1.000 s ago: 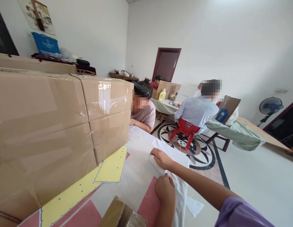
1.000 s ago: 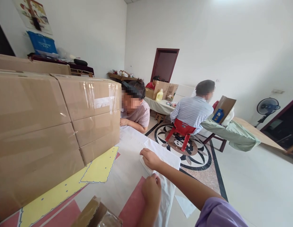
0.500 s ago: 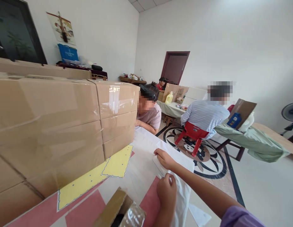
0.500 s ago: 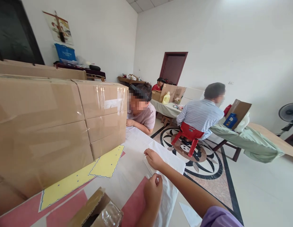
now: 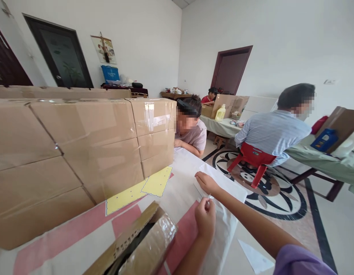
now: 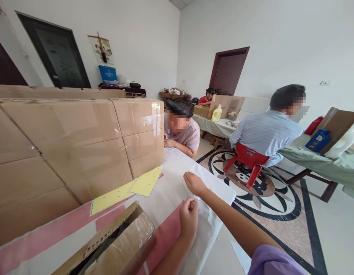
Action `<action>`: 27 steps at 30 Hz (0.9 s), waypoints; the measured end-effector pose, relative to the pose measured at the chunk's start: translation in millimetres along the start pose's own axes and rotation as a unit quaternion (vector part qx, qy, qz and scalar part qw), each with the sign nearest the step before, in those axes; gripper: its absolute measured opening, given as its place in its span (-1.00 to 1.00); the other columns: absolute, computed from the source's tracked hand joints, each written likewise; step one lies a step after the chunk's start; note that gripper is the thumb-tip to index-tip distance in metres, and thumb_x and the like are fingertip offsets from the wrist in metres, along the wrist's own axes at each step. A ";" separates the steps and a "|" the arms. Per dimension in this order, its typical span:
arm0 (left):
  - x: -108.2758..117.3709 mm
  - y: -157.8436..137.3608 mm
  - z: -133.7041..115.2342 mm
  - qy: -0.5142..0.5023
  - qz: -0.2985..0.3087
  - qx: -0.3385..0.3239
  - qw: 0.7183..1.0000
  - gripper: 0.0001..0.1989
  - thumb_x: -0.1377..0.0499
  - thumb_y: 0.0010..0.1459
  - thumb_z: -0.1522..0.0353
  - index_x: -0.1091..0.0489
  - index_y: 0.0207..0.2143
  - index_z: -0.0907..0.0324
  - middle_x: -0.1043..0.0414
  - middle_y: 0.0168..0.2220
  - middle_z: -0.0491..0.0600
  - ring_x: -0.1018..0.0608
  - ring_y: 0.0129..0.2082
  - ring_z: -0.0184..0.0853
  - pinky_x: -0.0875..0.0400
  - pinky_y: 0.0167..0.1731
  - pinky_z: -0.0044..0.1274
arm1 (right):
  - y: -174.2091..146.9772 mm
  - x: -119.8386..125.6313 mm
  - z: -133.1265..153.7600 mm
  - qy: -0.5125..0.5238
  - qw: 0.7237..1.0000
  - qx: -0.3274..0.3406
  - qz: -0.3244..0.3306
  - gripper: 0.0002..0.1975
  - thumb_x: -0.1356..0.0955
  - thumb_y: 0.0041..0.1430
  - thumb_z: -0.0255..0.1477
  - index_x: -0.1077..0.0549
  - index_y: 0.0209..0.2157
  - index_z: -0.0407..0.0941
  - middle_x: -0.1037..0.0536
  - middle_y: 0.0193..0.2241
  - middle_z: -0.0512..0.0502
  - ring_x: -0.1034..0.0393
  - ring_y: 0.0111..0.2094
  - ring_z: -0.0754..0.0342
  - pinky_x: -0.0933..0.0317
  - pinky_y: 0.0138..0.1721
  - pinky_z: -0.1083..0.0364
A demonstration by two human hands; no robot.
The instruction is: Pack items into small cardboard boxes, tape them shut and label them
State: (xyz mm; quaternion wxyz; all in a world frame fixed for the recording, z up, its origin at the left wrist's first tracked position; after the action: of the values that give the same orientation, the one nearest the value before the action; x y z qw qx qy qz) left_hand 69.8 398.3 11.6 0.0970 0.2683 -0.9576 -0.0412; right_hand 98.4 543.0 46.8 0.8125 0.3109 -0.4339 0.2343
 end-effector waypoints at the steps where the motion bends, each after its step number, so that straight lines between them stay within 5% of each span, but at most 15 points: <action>1: 0.8 -0.2 -4.8 -0.016 0.006 0.000 1.000 -0.64 -0.04 0.29 0.25 -0.24 -0.58 0.12 -0.11 -0.61 -0.18 -0.21 -0.54 -0.42 -0.20 -0.49 -0.58 | 0.2 0.2 0.6 -0.002 1.000 0.002 -0.004 -0.74 -0.13 0.44 -0.38 -0.39 -0.24 -0.09 -0.49 -0.32 -0.10 -0.36 -0.25 0.01 -0.26 -0.13 0.01; 6: 18.5 -10.7 -29.7 -0.153 0.044 0.023 0.987 -0.61 -0.10 0.25 0.17 -0.11 -0.58 0.11 0.07 -0.56 -0.21 -0.10 -0.51 -0.44 -0.13 -0.51 -0.59 | -4.7 19.8 14.6 -0.007 0.998 0.040 -0.041 -0.70 -0.11 0.43 -0.35 -0.40 -0.26 -0.09 -0.49 -0.27 -0.18 -0.34 -0.20 -0.05 -0.26 -0.08 -0.06; 12: 100.4 -57.9 -28.7 -0.072 0.018 -0.013 0.997 -0.61 -0.10 0.29 0.14 -0.36 -0.51 0.18 -0.16 -0.59 -0.16 -0.25 -0.53 -0.42 -0.21 -0.49 -0.59 | -52.0 63.7 82.9 0.077 0.980 0.144 -0.112 -0.67 -0.15 0.43 -0.25 -0.45 -0.22 -0.08 -0.50 -0.23 -0.26 -0.34 -0.15 -0.15 -0.20 -0.02 -0.19; 17: 154.6 -105.1 -3.0 0.123 -0.068 -0.109 0.984 -0.60 -0.03 0.35 0.21 -0.49 -0.48 0.15 -0.36 -0.61 -0.07 -0.38 -0.56 -0.37 -0.22 -0.48 -0.54 | -112.2 29.7 181.0 0.286 0.926 0.234 0.081 -0.54 -0.19 0.41 -0.04 -0.46 0.01 -0.08 -0.53 -0.16 -0.23 -0.42 -0.15 -0.09 -0.32 -0.13 -0.06; 20: 159.8 -119.5 11.5 0.189 -0.069 -0.118 0.972 -0.58 -0.01 0.34 0.18 -0.54 -0.46 0.10 -0.46 -0.58 -0.01 -0.48 -0.52 -0.32 -0.29 -0.42 -0.51 | -132.2 16.6 222.9 0.301 0.905 0.271 0.126 -0.75 -0.27 0.39 -0.22 -0.49 -0.12 -0.07 -0.54 -0.25 -0.17 -0.43 -0.21 -0.02 -0.30 -0.21 0.02; 23: 158.6 -123.2 24.3 0.170 -0.053 -0.071 0.981 -0.53 -0.02 0.32 0.11 -0.50 -0.53 0.12 -0.42 -0.60 -0.02 -0.44 -0.55 -0.33 -0.30 -0.45 -0.52 | -133.7 21.4 238.3 0.324 0.894 0.289 0.114 -0.82 -0.26 0.39 -0.42 -0.47 -0.28 -0.06 -0.52 -0.34 -0.12 -0.40 -0.29 0.04 -0.26 -0.29 0.07; 27: 162.7 -120.6 33.0 0.094 -0.067 0.014 0.993 -0.48 -0.06 0.29 0.02 -0.44 -0.57 0.17 -0.26 -0.68 -0.12 -0.30 -0.64 -0.41 -0.20 -0.59 -0.59 | -125.3 35.4 236.3 0.348 0.891 0.268 0.119 -0.86 -0.27 0.40 -0.43 -0.48 -0.18 -0.05 -0.54 -0.28 -0.13 -0.41 -0.23 0.02 -0.30 -0.20 0.03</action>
State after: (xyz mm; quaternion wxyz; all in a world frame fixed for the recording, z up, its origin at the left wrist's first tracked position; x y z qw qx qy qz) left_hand -12.3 211.5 -9.9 0.1797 0.3362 -0.9245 -0.0088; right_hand 65.9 292.1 140.7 0.7636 0.3615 -0.0782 0.5292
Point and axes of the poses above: each hand's wrist, its own y-axis towards the middle knuckle, its own x-axis out of the back of the hand, z = x × y, the point moved 9 cm from there along y, towards the middle knuckle
